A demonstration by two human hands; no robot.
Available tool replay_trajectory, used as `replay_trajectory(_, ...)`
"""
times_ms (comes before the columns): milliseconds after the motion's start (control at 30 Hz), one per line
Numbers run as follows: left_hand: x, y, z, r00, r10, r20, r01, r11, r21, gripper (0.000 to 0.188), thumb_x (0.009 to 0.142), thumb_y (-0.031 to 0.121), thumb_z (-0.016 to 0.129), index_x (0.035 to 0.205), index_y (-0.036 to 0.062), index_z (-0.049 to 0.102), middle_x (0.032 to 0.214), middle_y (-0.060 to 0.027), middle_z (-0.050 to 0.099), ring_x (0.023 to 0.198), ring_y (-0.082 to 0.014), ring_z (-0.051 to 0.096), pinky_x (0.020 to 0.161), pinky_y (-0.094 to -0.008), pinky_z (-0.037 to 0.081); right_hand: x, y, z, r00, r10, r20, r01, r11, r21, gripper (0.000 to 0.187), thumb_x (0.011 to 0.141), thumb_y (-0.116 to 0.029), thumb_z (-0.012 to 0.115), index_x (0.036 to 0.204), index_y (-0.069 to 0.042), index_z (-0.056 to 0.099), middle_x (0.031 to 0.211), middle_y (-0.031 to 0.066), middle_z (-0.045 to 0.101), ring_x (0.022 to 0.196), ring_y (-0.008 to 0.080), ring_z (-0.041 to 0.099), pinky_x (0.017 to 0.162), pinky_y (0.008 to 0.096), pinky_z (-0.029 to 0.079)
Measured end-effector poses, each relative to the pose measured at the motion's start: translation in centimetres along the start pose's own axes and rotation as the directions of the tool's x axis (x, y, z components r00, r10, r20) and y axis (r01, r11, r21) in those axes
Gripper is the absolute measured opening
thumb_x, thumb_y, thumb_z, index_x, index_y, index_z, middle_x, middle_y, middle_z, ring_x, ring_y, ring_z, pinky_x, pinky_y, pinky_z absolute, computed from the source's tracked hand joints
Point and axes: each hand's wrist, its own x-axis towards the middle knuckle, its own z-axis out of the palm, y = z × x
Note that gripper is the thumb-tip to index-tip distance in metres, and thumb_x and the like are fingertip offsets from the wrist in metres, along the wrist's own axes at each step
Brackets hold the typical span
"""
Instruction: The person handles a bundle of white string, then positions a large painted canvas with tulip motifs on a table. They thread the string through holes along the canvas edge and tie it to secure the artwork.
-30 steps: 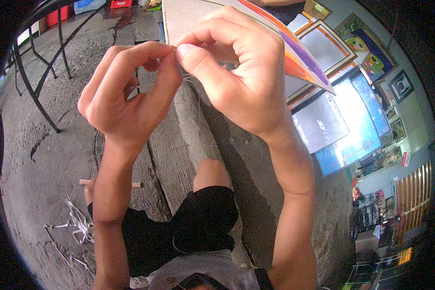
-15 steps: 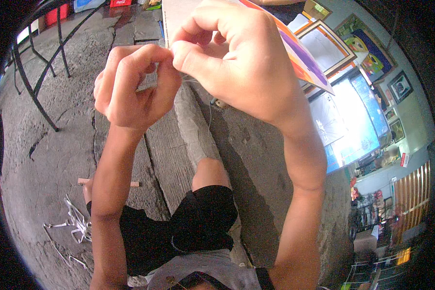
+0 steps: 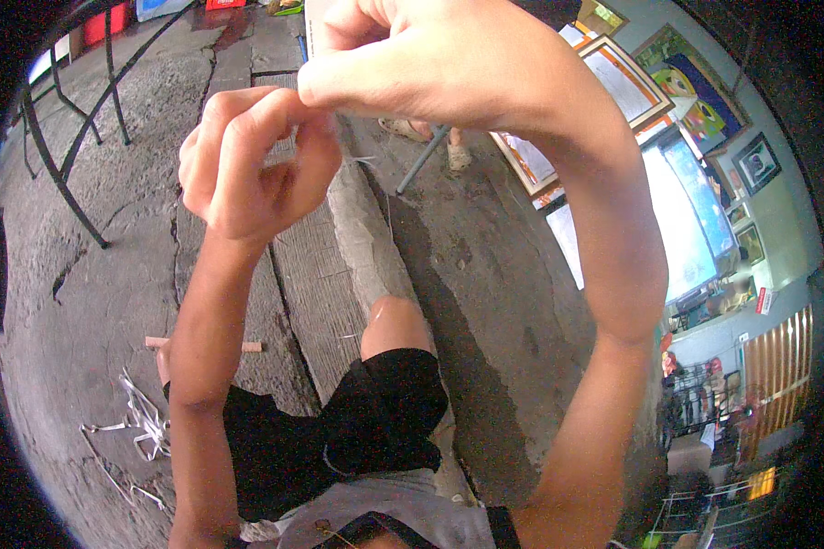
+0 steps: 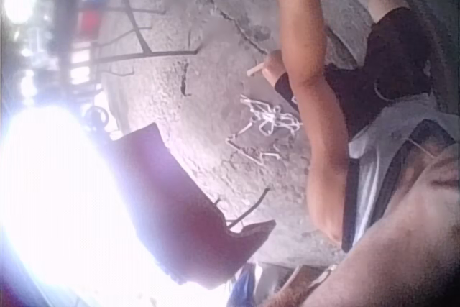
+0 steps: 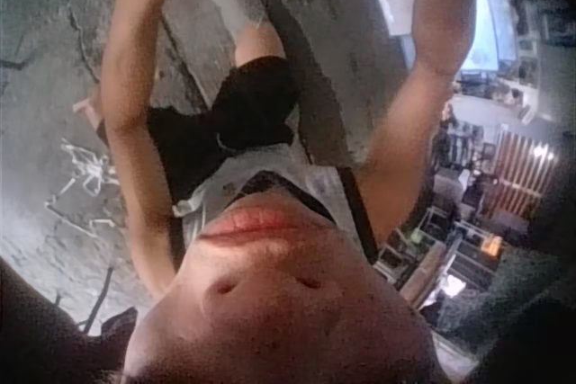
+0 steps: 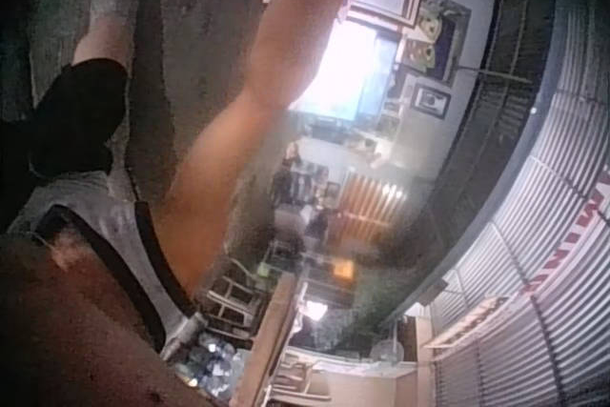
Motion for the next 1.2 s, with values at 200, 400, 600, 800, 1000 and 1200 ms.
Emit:
replay_trajectory(200, -0.1, -0.2, -0.1, 1.0, 0.019, 0.01, -0.019, 1.0, -0.006, 0.026, 0.052, 0.001, 0.063, 0.078, 0.0021, 0.062, 0.061, -0.0034, 0.054, 0.048, -0.0119, 0.053, 0.043, -0.0215, 0.045, 0.3, 0.1, 0.1, 0.998, -0.039, 0.056, 0.04, 0.999, -0.02, 0.015, 0.078, -0.009, 0.06, 0.067, 0.0, 0.058, 0.057, -0.0037, 0.05, 0.048, 0.0028, 0.042, 0.042, 0.0199, 0.03)
replay_trajectory(400, -0.6, -0.5, 0.1, 0.998, 0.063, 0.002, -0.063, 0.998, -0.012, 0.028, 0.053, 0.001, 0.063, 0.081, 0.0019, 0.061, 0.063, -0.0044, 0.056, 0.049, -0.013, 0.054, 0.044, -0.0222, 0.046, 0.3, -0.9, -0.2, 0.996, 0.011, 0.092, -0.002, 0.995, -0.101, 0.018, 0.078, -0.013, 0.059, 0.065, -0.001, 0.056, 0.055, -0.0032, 0.048, 0.048, 0.0032, 0.041, 0.041, 0.0208, 0.029)
replay_trajectory(600, -1.3, -0.7, 0.2, 0.997, 0.077, -0.012, -0.077, 0.997, -0.025, 0.026, 0.055, 0.001, 0.062, 0.08, 0.0025, 0.061, 0.065, -0.0042, 0.057, 0.051, -0.0123, 0.055, 0.044, -0.0225, 0.046, 0.5, -1.4, -0.3, 0.992, 0.047, 0.115, -0.03, 0.989, -0.147, 0.022, 0.079, -0.018, 0.059, 0.066, -0.001, 0.055, 0.055, -0.0023, 0.047, 0.05, 0.0049, 0.042, 0.043, 0.0229, 0.031)
replay_trajectory(800, -1.6, -0.9, 0.6, 0.994, 0.097, -0.046, -0.098, 0.995, -0.012, 0.022, 0.056, 0.001, 0.061, 0.078, 0.0038, 0.06, 0.065, -0.0028, 0.056, 0.052, -0.0116, 0.054, 0.044, -0.0227, 0.045, 0.3, -0.6, 0.0, 0.993, -0.088, 0.073, 0.103, 0.966, -0.238, 0.022, 0.08, -0.019, 0.059, 0.067, -0.001, 0.056, 0.06, -0.0009, 0.049, 0.054, 0.0062, 0.044, 0.045, 0.0238, 0.034)
replay_trajectory(1000, -2.1, -1.2, 0.8, 0.993, 0.107, -0.052, -0.107, 0.994, 0.02, 0.021, 0.056, 0.001, 0.061, 0.076, 0.0046, 0.059, 0.065, -0.0022, 0.056, 0.051, -0.0111, 0.053, 0.043, -0.0221, 0.044, 1.0, 0.1, -0.2, 0.988, -0.095, 0.119, 0.118, 0.972, -0.202, 0.021, 0.081, -0.017, 0.058, 0.068, -0.001, 0.057, 0.059, -0.0014, 0.049, 0.053, 0.0062, 0.044, 0.045, 0.0237, 0.034)
replay_trajectory(1200, -2.3, -1.4, 0.7, 0.995, 0.089, -0.039, -0.089, 0.996, 0.01, 0.019, 0.056, 0.002, 0.062, 0.075, 0.0053, 0.058, 0.065, -0.0023, 0.055, 0.052, -0.011, 0.053, 0.042, -0.0218, 0.044, 1.6, 0.5, -0.4, 0.984, -0.075, 0.164, 0.103, 0.98, -0.168, 0.019, 0.082, -0.016, 0.057, 0.069, -0.002, 0.058, 0.059, -0.0022, 0.05, 0.052, 0.0051, 0.043, 0.044, 0.0229, 0.033)
